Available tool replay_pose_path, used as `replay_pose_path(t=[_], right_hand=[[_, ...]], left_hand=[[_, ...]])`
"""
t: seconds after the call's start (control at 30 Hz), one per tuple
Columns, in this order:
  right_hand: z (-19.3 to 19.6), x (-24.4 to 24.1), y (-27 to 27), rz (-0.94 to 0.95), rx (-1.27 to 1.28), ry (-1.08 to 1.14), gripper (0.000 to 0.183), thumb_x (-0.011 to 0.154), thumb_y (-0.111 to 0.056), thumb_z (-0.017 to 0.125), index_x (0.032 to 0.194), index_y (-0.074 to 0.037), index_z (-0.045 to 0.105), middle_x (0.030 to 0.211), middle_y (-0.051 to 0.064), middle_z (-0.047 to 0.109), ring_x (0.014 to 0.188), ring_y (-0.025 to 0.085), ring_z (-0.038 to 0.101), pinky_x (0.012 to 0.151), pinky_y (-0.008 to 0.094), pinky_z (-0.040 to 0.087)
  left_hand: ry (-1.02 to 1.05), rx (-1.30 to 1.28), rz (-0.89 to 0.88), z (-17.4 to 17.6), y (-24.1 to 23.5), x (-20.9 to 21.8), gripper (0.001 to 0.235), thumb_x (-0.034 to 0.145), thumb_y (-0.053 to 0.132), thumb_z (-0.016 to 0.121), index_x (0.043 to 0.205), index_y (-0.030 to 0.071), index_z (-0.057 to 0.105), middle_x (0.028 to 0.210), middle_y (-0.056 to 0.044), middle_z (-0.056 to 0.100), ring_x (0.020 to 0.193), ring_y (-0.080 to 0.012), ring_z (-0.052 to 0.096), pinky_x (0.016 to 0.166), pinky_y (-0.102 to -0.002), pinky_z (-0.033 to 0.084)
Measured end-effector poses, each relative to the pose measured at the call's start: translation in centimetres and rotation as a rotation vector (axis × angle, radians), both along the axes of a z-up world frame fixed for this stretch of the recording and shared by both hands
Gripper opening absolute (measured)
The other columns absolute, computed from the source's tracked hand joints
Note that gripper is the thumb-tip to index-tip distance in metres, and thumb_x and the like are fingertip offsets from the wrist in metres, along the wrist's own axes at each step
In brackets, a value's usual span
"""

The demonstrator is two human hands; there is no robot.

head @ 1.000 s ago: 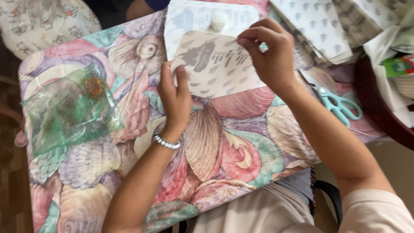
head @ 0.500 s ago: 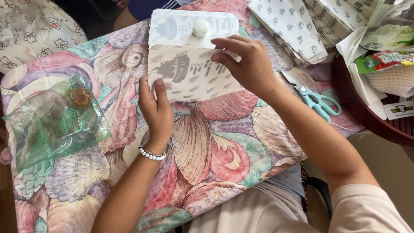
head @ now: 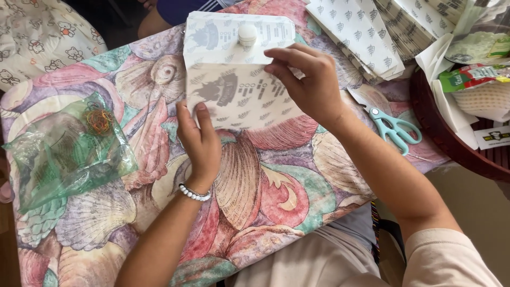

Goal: Folding printed paper sheets into specific shapes on a table.

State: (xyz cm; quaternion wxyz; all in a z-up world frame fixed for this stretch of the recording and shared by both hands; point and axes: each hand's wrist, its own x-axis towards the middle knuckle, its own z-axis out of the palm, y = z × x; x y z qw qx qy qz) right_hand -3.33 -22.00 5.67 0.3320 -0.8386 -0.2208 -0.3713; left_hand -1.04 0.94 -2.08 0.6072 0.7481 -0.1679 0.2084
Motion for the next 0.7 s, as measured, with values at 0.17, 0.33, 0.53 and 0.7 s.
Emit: replay_pose_path(t=[0.17, 0.33, 0.53, 0.7], right_hand=[[-0.4, -0.2, 0.3, -0.011, 0.044, -0.059, 0.007, 0.101, 0.004, 0.077, 0.107, 0.006, 0.076, 0.095, 0.016, 0.073, 0.083, 0.025, 0.069, 0.07, 0.032, 0.055], [-0.1, 0.0, 0.3, 0.005, 0.044, -0.06, 0.004, 0.1, 0.007, 0.078, 0.104, 0.006, 0.077, 0.095, 0.016, 0.07, 0.085, 0.026, 0.068, 0.072, 0.032, 0.055], [0.4, 0.1, 0.3, 0.012, -0.025, -0.058, 0.002, 0.102, 0.009, 0.077, 0.103, 0.008, 0.076, 0.094, 0.016, 0.069, 0.083, 0.025, 0.066, 0.072, 0.033, 0.054], [-0.1, 0.2, 0.1, -0.022, -0.056, -0.006, 0.007, 0.103, 0.01, 0.072, 0.098, 0.005, 0.072, 0.091, 0.013, 0.065, 0.078, 0.023, 0.06, 0.069, 0.032, 0.05]], left_hand=[[-0.014, 0.036, 0.037, 0.9, -0.2, -0.6, 0.02, 0.111, 0.022, 0.041, 0.109, 0.004, 0.049, 0.084, -0.007, 0.067, 0.078, -0.0186, 0.067, 0.075, -0.033, 0.05], [-0.029, 0.0, 0.017, 1.4, -0.2, -0.7, 0.019, 0.11, 0.022, 0.042, 0.109, 0.005, 0.052, 0.093, -0.007, 0.067, 0.084, -0.0195, 0.068, 0.076, -0.033, 0.052], [0.004, 0.016, 0.038, 1.5, 0.0, -1.0, 0.017, 0.11, 0.021, 0.043, 0.1, 0.009, 0.047, 0.073, 0.0, 0.054, 0.06, -0.0101, 0.044, 0.058, -0.03, 0.035], [-0.01, 0.021, 0.03, 1.4, -0.3, -0.8, 0.017, 0.11, 0.023, 0.042, 0.107, 0.007, 0.05, 0.085, -0.005, 0.065, 0.079, -0.0179, 0.07, 0.066, -0.03, 0.049]])
